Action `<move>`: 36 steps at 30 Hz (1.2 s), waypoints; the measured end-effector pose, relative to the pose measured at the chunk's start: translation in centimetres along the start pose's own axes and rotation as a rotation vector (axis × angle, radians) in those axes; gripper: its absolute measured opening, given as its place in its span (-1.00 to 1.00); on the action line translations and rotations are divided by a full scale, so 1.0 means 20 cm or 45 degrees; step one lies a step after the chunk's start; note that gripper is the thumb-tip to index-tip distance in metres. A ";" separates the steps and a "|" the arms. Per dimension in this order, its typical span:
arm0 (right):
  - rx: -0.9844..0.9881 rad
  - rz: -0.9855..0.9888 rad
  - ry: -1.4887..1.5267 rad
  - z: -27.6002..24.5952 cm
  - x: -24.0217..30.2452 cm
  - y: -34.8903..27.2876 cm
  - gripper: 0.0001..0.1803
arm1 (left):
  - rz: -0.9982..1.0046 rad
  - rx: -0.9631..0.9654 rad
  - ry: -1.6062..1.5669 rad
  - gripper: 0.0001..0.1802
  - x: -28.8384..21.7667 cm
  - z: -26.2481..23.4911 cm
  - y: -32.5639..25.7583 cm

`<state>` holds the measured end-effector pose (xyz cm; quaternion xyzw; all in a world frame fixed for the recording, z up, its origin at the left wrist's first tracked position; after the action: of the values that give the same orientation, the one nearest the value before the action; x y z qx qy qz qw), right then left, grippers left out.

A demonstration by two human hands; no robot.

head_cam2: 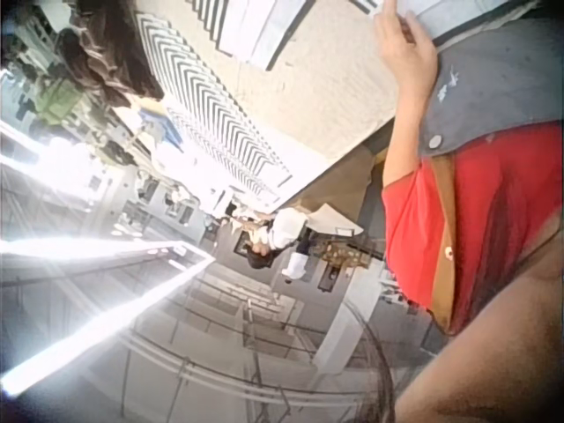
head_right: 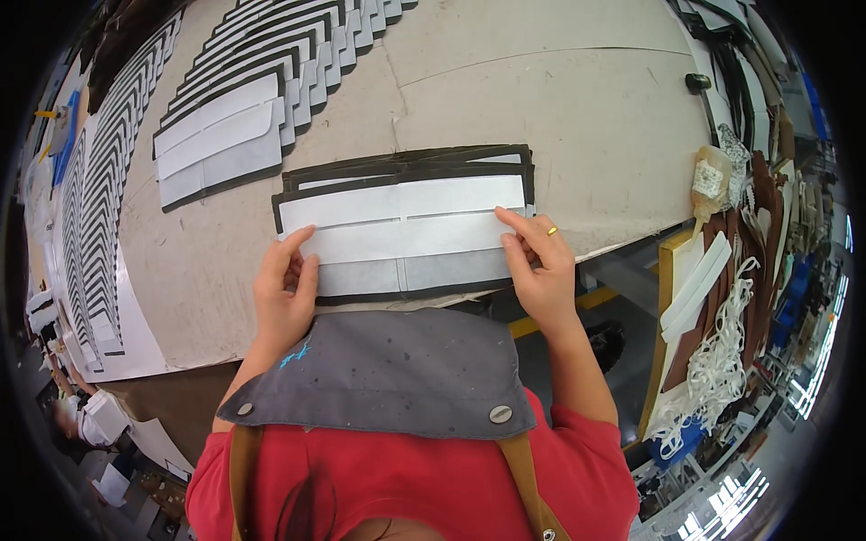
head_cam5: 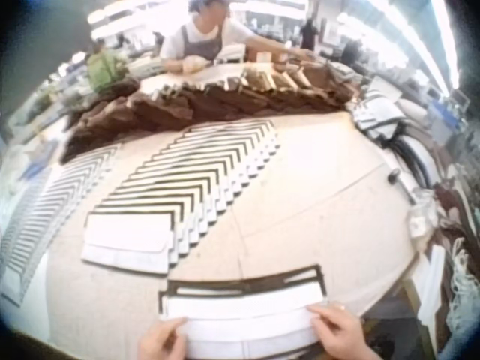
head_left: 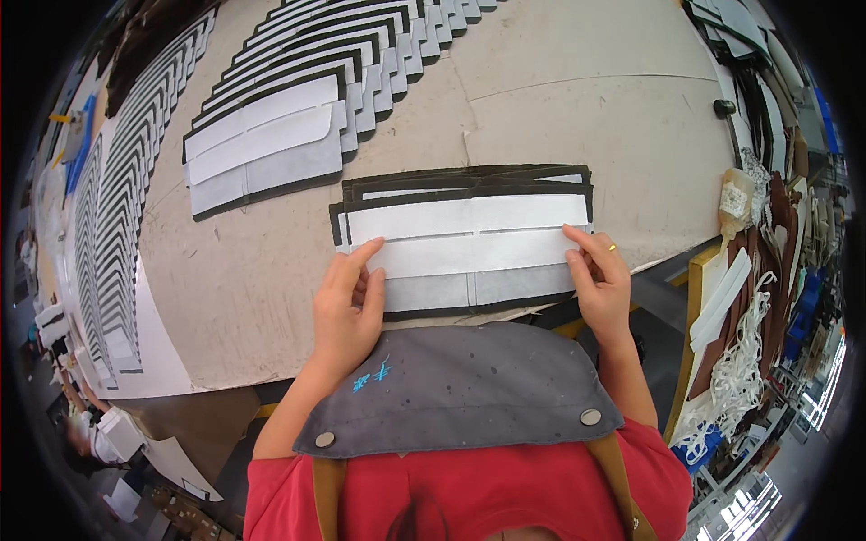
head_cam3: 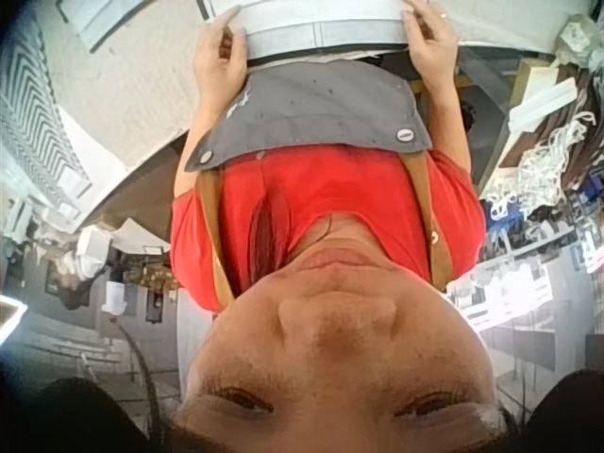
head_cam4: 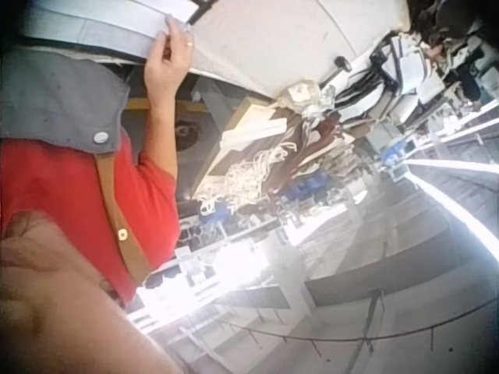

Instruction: The person assembles small rectangular components by placing white inserts into dark frames. They apply glue to the white inserts using a squeeze bottle and then press them into the frames, stacking the finished units on the table.

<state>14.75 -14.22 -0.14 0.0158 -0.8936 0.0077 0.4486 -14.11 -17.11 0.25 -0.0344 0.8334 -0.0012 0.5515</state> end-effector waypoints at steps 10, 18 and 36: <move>0.022 0.027 -0.110 0.00 0.02 0.02 -0.67 | -0.028 -0.001 0.038 -0.61 -0.02 0.00 0.01; 0.038 0.046 -0.158 0.00 0.03 0.03 -0.66 | -0.056 0.042 0.035 -0.61 -0.02 0.00 0.02; 0.056 0.023 -0.157 0.00 0.02 0.02 -0.66 | -0.101 0.063 -0.030 -0.62 0.01 -0.01 0.02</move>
<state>14.46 -13.76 0.27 0.0181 -0.9192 0.0302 0.3922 -14.28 -16.67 0.16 -0.0536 0.8246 -0.0432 0.5614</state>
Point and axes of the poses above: each hand's wrist, its own y-axis towards the middle knuckle, its own z-axis out of the palm, x = y × z, the point moved 5 cm from there along y, towards the middle knuckle, and after that the axes turned 9 degrees about -y, right-handed, at the moved point
